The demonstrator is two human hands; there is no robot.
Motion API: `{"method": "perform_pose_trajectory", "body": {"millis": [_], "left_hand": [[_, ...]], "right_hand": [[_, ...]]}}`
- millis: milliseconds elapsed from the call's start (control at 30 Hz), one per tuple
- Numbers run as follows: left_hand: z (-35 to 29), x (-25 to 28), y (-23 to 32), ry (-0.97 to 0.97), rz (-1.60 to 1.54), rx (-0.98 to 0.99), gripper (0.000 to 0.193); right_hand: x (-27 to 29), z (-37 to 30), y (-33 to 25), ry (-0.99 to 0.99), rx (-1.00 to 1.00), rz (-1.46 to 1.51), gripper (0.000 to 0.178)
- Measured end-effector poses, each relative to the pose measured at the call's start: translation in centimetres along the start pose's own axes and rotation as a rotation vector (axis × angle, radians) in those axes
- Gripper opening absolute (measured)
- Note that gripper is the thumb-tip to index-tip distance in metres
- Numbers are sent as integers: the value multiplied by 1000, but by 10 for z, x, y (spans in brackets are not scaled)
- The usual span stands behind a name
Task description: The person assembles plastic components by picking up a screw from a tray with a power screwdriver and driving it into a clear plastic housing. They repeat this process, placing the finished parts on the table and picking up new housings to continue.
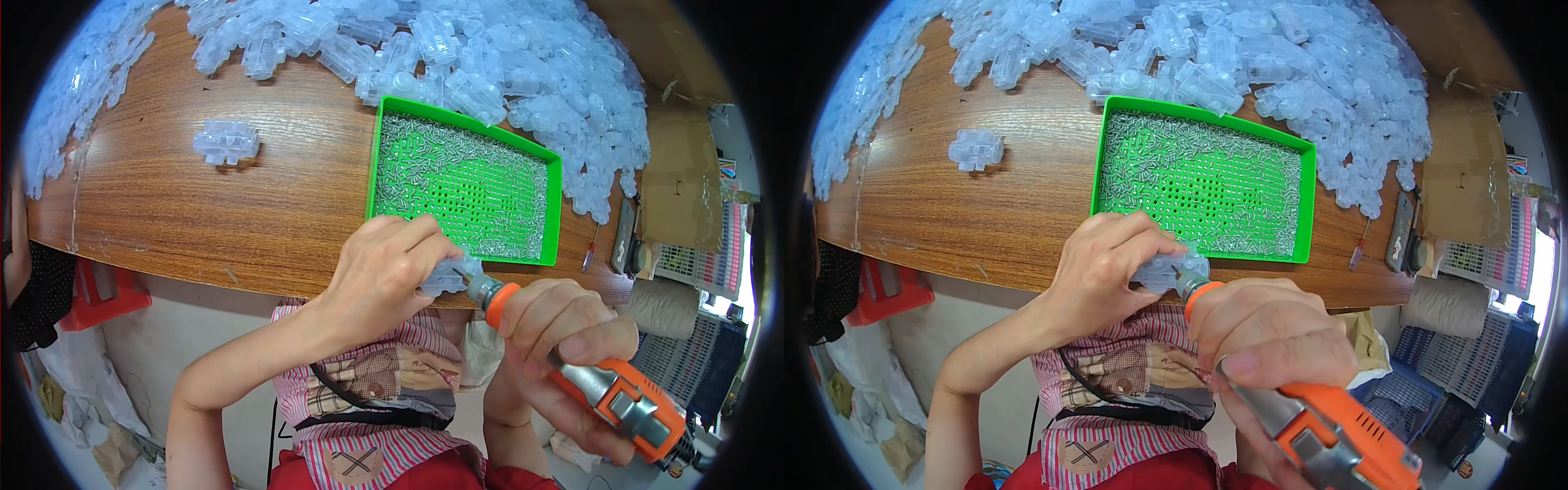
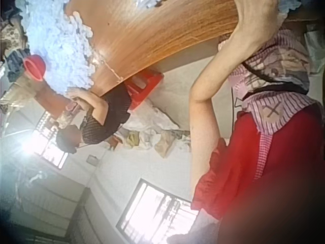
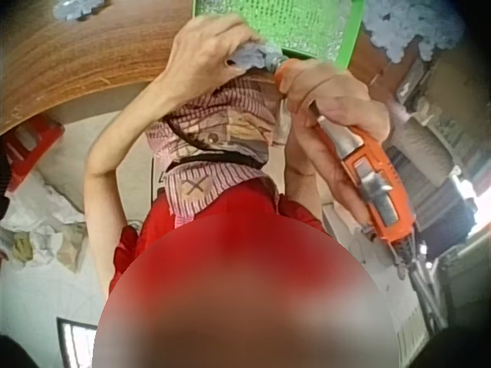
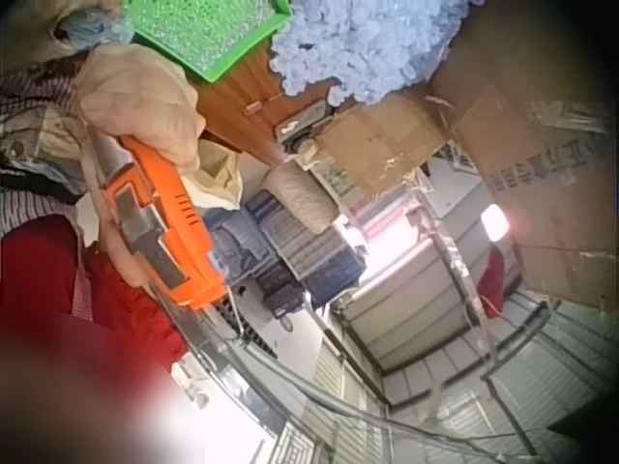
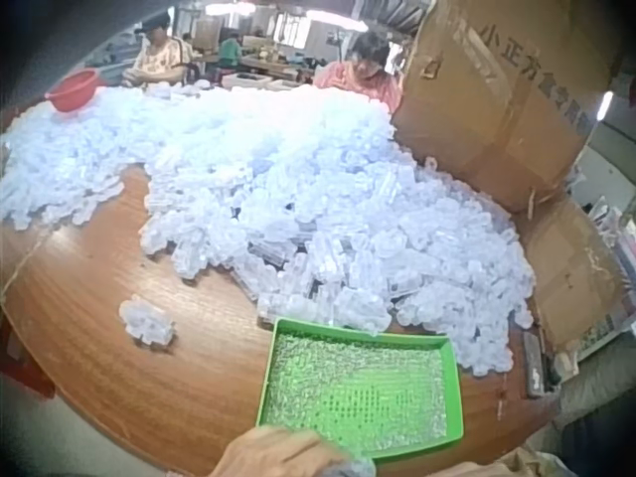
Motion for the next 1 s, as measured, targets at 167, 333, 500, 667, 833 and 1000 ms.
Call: {"method": "perform_pose_trajectory", "body": {"millis": [167, 333, 500, 667, 833, 1000], "left_hand": [[0, -4, -4, 0, -17, -11, 41], [0, -1, -4, 30, -8, -16, 41], [3, -3, -5, 39, -3, -51, 37], [-1, -1, -6, 15, -11, -36, 34], [-2, 8, 4, -64, -21, -35, 45], [2, 74, 22, 226, -88, -45, 54]], "right_hand": [[0, -6, 0, -147, -67, 64, 24], [-7, -5, 1, -121, -4, 87, 23], [-5, 7, 2, -285, 3, 34, 25], [-18, 0, 3, -29, 37, -103, 79], [15, 23, -9, 240, -215, 302, 79], [53, 31, -13, 391, -190, 88, 76]]}}
Point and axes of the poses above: each hand's wrist, its own z-axis towards the middle knuckle, its own x-axis out of the back of the hand, y = z × x, the point moved 5 cm from there along z, towards the middle knuckle, and after that the axes turned 12 degrees about -z, right-handed, at the moved point
